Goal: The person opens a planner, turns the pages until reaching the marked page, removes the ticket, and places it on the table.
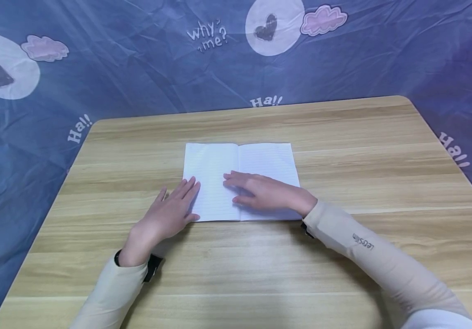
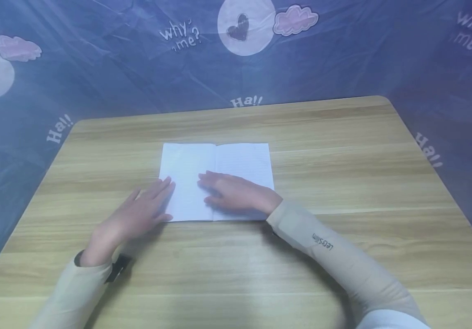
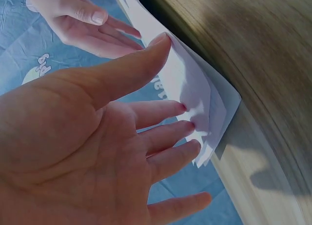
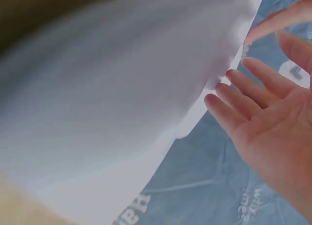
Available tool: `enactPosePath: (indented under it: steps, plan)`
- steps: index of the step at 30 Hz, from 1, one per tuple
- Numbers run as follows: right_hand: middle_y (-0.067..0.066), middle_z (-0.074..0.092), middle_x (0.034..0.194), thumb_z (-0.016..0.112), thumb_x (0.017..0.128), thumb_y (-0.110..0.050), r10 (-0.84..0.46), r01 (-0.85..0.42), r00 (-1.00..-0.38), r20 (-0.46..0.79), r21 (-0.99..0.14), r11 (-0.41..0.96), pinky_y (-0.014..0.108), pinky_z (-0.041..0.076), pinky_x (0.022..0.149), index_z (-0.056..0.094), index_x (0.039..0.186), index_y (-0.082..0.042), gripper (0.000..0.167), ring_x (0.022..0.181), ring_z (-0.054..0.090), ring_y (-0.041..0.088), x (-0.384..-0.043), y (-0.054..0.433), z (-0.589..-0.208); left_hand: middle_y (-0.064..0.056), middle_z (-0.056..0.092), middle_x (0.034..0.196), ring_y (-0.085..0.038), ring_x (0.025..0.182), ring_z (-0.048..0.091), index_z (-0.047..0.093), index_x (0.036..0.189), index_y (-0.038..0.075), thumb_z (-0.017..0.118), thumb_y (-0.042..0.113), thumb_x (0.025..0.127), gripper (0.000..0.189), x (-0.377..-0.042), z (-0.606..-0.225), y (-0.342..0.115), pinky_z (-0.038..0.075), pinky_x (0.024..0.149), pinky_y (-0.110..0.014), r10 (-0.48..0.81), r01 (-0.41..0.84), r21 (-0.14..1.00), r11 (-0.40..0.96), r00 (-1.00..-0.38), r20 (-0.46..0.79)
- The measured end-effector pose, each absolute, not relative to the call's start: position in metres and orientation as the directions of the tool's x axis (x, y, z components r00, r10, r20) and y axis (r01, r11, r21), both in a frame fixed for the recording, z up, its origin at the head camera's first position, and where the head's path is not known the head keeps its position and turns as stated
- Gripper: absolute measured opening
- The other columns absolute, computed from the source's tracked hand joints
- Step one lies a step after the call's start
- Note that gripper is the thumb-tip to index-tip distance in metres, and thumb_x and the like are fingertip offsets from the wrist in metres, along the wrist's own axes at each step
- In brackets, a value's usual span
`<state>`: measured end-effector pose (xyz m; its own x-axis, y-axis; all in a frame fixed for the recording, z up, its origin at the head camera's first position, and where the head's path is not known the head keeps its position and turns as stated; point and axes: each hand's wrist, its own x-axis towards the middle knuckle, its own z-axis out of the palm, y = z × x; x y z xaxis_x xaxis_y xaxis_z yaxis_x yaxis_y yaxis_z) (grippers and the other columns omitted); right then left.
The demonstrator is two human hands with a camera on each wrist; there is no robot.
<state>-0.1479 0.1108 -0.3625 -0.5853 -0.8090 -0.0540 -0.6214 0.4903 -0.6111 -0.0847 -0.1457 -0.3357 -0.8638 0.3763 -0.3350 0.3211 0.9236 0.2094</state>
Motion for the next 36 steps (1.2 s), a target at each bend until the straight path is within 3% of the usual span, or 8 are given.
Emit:
enactPosePath:
  steps: [10, 14, 18, 20, 29, 36]
  plan:
    - [0.024, 0.034, 0.152, 0.060, 0.097, -0.019, -0.714, -0.587, -0.698, -0.057, -0.525, 0.616, 0.051, 0.018, 0.117, 0.047, 0.139, 0.007, 0.051, 0.142, 0.026, 0.041, -0.189, 0.147, -0.365, -0.016, 0.012, 0.162, -0.033, 0.148, 0.011, 0.020, 0.155, 0.001, 0.061, 0.029, 0.098, 0.076, -0.085, -0.340, -0.147, 0.010, 0.112, -0.066, 0.374, 0.320, 0.205, 0.925, -0.864, -0.337]
    - [0.032, 0.040, 0.145, 0.060, 0.096, -0.015, -0.676, -0.571, -0.736, -0.042, -0.497, 0.653, 0.053, 0.026, 0.113, 0.055, 0.122, 0.010, 0.036, 0.135, 0.038, 0.046, -0.209, 0.161, -0.367, -0.016, 0.012, 0.162, -0.033, 0.148, 0.011, 0.020, 0.155, 0.001, 0.061, 0.028, 0.098, 0.076, -0.085, -0.342, -0.148, 0.010, 0.112, -0.066, 0.378, 0.324, 0.206, 0.923, -0.864, -0.332]
    - [0.034, 0.040, 0.144, 0.059, 0.096, -0.013, -0.616, -0.504, -0.784, -0.074, -0.503, 0.702, 0.053, 0.027, 0.113, 0.052, 0.127, 0.013, 0.041, 0.133, 0.038, 0.047, -0.225, 0.172, -0.367, -0.016, 0.012, 0.162, -0.033, 0.148, 0.010, 0.020, 0.155, 0.001, 0.061, 0.028, 0.098, 0.076, -0.085, -0.341, -0.148, 0.009, 0.112, -0.066, 0.377, 0.322, 0.210, 0.923, -0.865, -0.332]
    - [0.034, 0.036, 0.146, 0.059, 0.097, -0.013, -0.587, -0.464, -0.803, -0.098, -0.516, 0.720, 0.051, 0.023, 0.115, 0.043, 0.138, 0.015, 0.053, 0.137, 0.032, 0.046, -0.229, 0.176, -0.367, -0.016, 0.012, 0.162, -0.033, 0.148, 0.010, 0.020, 0.156, 0.001, 0.061, 0.028, 0.098, 0.076, -0.085, -0.340, -0.147, 0.009, 0.113, -0.065, 0.377, 0.322, 0.210, 0.923, -0.864, -0.334]
    - [0.028, 0.051, 0.136, 0.061, 0.096, -0.013, -0.573, -0.453, -0.816, -0.072, -0.535, 0.713, 0.050, 0.033, 0.110, 0.050, 0.134, 0.012, 0.046, 0.127, 0.046, 0.039, -0.239, 0.182, -0.371, -0.015, 0.013, 0.162, -0.032, 0.148, 0.010, 0.020, 0.156, 0.002, 0.062, 0.029, 0.097, 0.077, -0.084, -0.341, -0.148, 0.009, 0.113, -0.065, 0.375, 0.320, 0.210, 0.924, -0.867, -0.329]
    - [0.026, 0.049, 0.140, 0.060, 0.097, -0.011, -0.556, -0.433, -0.828, -0.078, -0.540, 0.721, 0.049, 0.030, 0.112, 0.051, 0.134, 0.010, 0.043, 0.133, 0.042, 0.039, -0.240, 0.181, -0.370, -0.016, 0.014, 0.162, -0.032, 0.148, 0.012, 0.021, 0.155, 0.002, 0.063, 0.029, 0.097, 0.077, -0.084, -0.341, -0.148, 0.009, 0.112, -0.066, 0.378, 0.323, 0.211, 0.922, -0.868, -0.323]
